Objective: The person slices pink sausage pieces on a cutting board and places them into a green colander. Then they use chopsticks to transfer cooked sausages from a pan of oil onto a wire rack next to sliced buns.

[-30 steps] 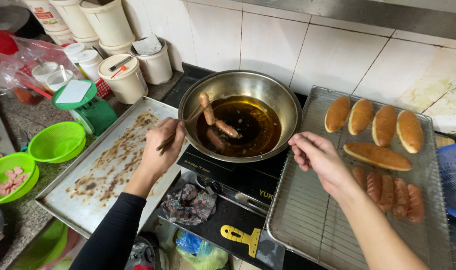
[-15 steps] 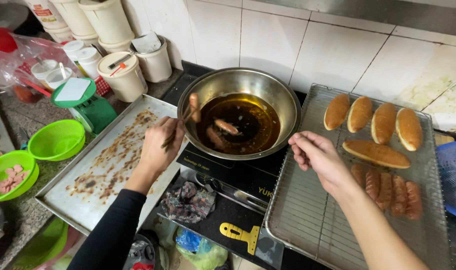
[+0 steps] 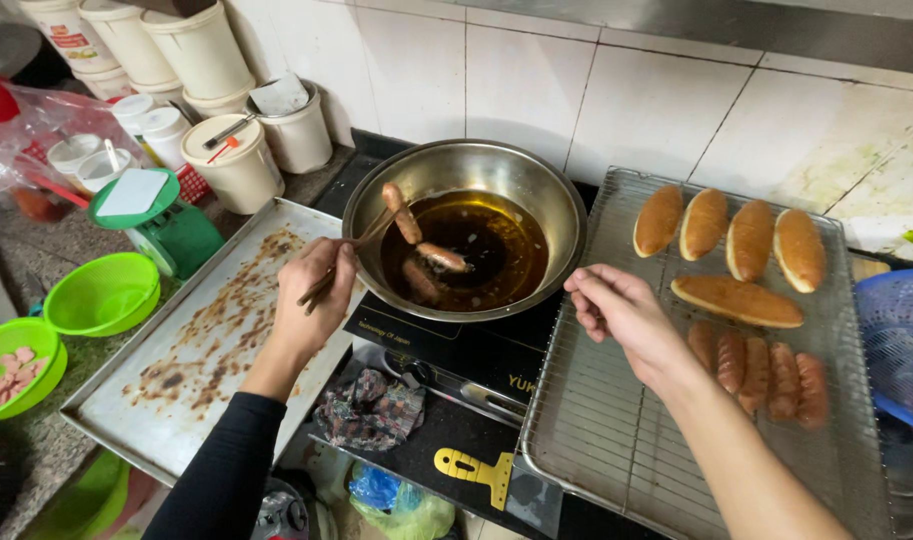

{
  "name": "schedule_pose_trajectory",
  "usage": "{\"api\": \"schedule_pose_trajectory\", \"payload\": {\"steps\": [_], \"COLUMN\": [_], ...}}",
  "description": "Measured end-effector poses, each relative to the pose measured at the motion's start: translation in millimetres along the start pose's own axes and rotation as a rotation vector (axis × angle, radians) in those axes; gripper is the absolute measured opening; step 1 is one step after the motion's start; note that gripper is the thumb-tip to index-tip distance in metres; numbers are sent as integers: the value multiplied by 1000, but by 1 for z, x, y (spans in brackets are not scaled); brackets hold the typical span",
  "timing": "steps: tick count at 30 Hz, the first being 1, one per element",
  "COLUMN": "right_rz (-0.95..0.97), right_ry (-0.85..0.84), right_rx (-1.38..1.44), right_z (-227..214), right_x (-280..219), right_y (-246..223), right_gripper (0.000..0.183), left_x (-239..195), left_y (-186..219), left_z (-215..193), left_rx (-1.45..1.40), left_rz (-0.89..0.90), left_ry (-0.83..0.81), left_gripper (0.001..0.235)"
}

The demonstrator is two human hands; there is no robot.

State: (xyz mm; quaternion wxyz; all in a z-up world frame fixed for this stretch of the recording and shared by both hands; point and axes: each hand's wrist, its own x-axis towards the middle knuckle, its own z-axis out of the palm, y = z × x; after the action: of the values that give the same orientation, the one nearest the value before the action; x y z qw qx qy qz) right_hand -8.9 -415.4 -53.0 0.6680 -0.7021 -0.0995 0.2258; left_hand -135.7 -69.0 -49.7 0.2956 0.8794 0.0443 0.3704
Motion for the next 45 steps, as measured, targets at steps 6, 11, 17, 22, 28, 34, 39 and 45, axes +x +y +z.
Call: {"api": "schedule_pose_trajectory", "payload": {"steps": [6, 11, 17, 22, 28, 34, 39, 45], "right_rz": [10, -18, 1, -60, -101, -35, -66, -16], "right_ry": [-7, -14, 25, 136, 339, 436, 413, 451], "right_rx": [12, 30, -2, 98, 278, 300, 373, 339], "right_z": [-4, -8, -20, -58, -129, -171, -183, -185], "right_x": [-1, -3, -12, -25, -63, -105, -122, -130], "right_y": [3, 4, 2, 4, 16, 33, 41, 41], "right_gripper": [24, 23, 23, 19, 14, 17, 19, 20], "left_x": [0, -1, 4, 12, 20, 18, 18, 9], "left_y": [0, 2, 29, 84, 150, 168, 176, 192], "left_z": [-3, -1, -8, -4, 41, 141, 212, 214], "left_rx": [83, 74, 184, -1, -439, -688, -729, -575], "left_rz": [36, 108, 98, 116, 17, -226, -422, -402], "left_ry": [-27, -11, -63, -62, -363, -710, -712, -717], "left_gripper": [18, 18, 18, 18, 24, 29, 32, 32]}}
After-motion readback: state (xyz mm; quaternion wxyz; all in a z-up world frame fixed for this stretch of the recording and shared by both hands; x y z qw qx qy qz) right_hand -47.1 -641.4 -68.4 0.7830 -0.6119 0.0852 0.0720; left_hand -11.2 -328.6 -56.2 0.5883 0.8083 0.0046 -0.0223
